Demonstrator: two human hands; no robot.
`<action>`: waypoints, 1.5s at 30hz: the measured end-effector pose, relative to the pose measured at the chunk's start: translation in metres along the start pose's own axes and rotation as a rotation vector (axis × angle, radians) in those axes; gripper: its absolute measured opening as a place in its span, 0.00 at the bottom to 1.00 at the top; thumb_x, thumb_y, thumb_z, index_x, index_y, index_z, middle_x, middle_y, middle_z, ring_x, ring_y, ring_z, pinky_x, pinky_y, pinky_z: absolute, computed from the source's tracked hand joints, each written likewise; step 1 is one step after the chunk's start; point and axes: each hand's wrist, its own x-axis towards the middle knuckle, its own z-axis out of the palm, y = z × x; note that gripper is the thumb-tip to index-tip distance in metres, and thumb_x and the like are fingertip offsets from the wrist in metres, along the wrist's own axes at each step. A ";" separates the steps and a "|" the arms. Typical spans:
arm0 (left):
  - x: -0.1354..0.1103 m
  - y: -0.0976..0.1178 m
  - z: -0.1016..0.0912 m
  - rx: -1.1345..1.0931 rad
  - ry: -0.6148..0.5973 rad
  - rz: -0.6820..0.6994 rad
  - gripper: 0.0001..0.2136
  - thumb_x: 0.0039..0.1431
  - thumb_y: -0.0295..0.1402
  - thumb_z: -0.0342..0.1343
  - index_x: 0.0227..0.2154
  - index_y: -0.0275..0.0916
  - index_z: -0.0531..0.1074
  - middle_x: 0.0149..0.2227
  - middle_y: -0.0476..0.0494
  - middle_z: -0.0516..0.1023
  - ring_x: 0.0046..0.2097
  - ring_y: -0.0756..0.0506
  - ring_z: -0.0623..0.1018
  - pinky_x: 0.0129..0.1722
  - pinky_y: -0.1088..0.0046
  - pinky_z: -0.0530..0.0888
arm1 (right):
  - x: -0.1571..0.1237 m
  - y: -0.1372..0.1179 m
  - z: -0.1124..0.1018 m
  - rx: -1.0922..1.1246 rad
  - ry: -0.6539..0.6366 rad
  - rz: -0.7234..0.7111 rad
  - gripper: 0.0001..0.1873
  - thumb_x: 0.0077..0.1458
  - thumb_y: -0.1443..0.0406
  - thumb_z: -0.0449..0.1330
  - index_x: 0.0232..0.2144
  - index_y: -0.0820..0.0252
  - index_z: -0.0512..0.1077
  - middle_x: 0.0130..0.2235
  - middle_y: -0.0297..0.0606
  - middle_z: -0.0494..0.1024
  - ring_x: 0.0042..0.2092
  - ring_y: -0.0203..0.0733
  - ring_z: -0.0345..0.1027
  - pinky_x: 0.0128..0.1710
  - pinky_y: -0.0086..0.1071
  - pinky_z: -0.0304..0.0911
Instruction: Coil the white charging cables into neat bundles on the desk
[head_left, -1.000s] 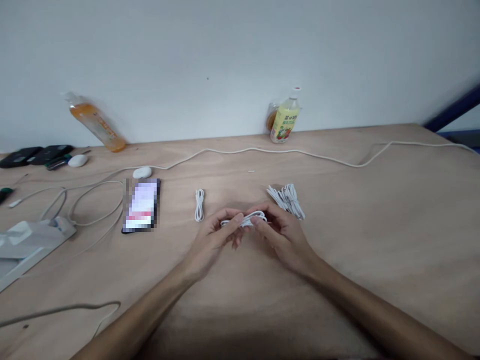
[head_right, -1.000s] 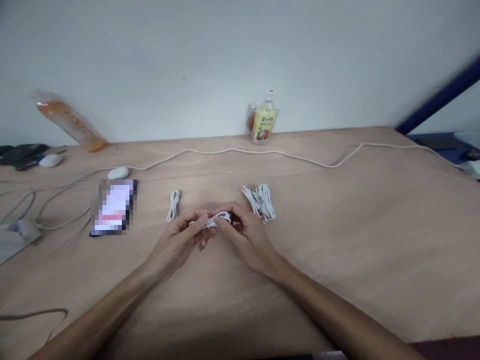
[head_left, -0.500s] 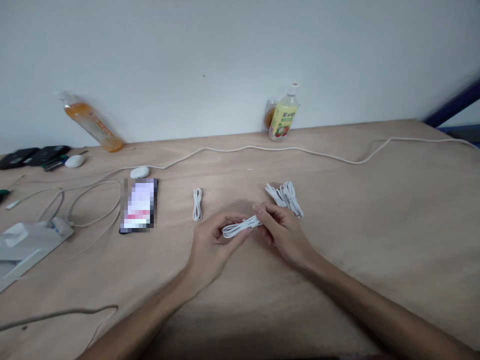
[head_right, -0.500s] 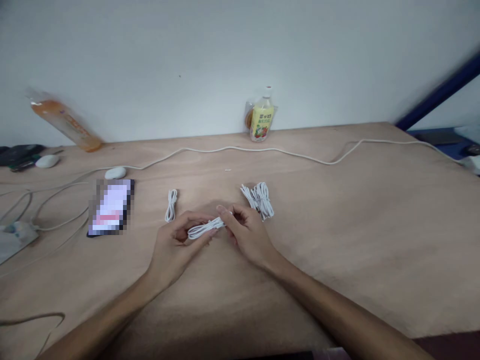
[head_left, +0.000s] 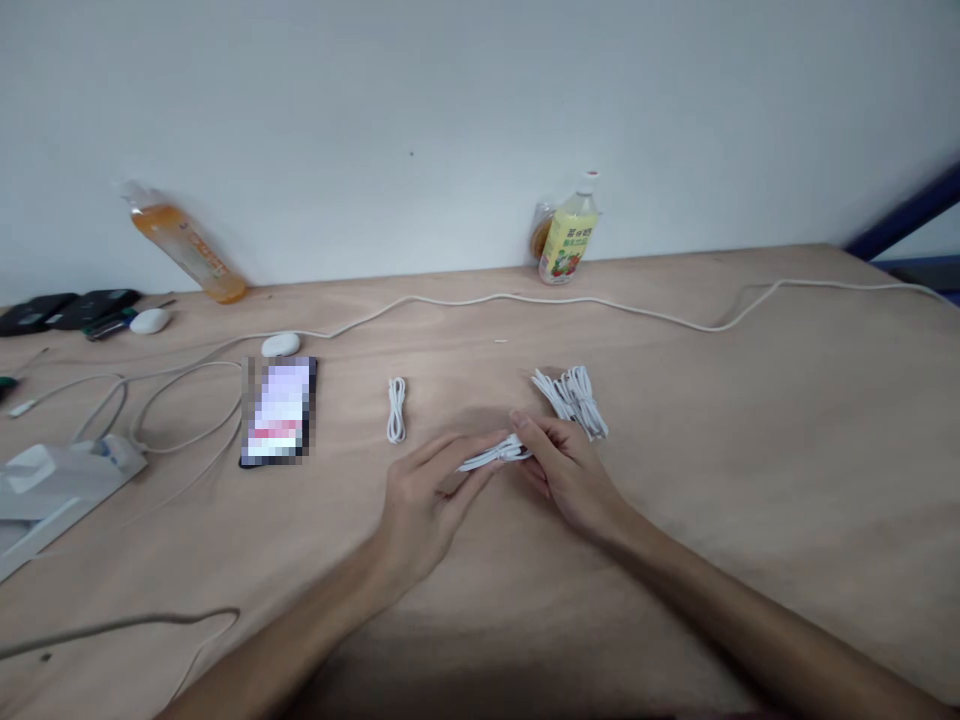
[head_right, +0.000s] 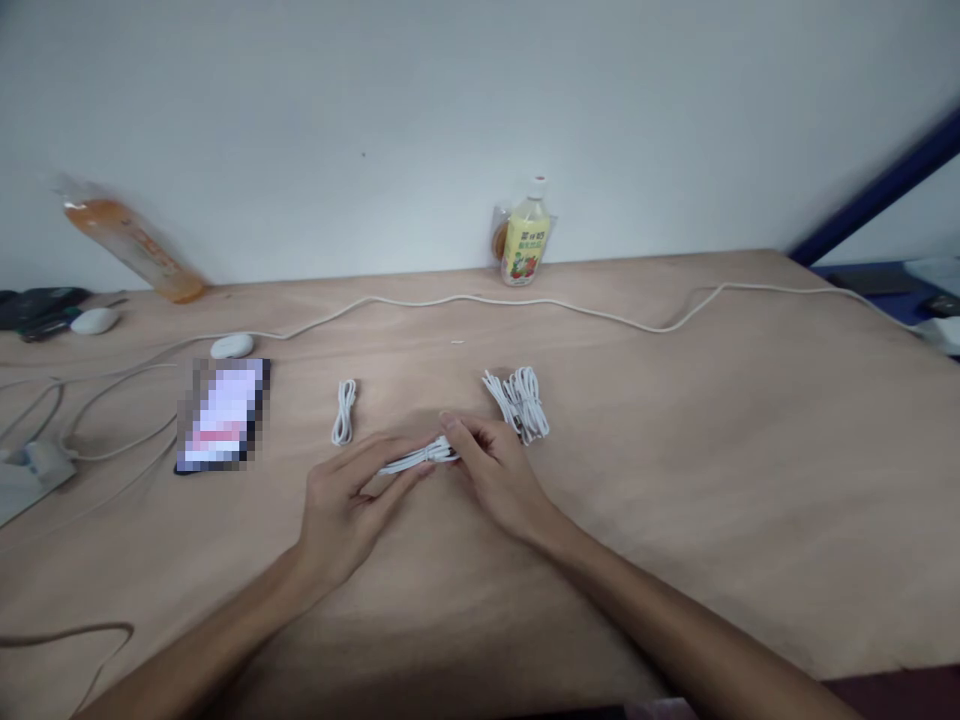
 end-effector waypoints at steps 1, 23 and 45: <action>0.000 -0.001 0.000 -0.002 -0.008 -0.002 0.11 0.64 0.32 0.70 0.47 0.50 0.88 0.46 0.42 0.90 0.48 0.38 0.86 0.54 0.61 0.79 | 0.000 0.001 0.000 0.008 0.000 0.008 0.32 0.65 0.37 0.60 0.23 0.55 0.72 0.22 0.28 0.58 0.25 0.38 0.52 0.23 0.32 0.51; -0.002 -0.014 -0.001 0.318 -0.035 0.496 0.12 0.68 0.24 0.65 0.53 0.39 0.80 0.47 0.40 0.87 0.47 0.45 0.87 0.49 0.72 0.84 | -0.004 -0.002 0.002 -0.072 -0.056 -0.036 0.32 0.69 0.43 0.56 0.18 0.54 0.62 0.20 0.27 0.57 0.24 0.36 0.51 0.26 0.33 0.52; -0.008 -0.010 0.002 -0.017 -0.014 0.009 0.08 0.63 0.32 0.72 0.45 0.44 0.88 0.45 0.47 0.91 0.46 0.43 0.89 0.45 0.75 0.84 | -0.007 -0.004 0.005 -0.250 0.055 -0.207 0.22 0.68 0.56 0.53 0.21 0.55 0.62 0.23 0.28 0.56 0.25 0.35 0.48 0.26 0.32 0.50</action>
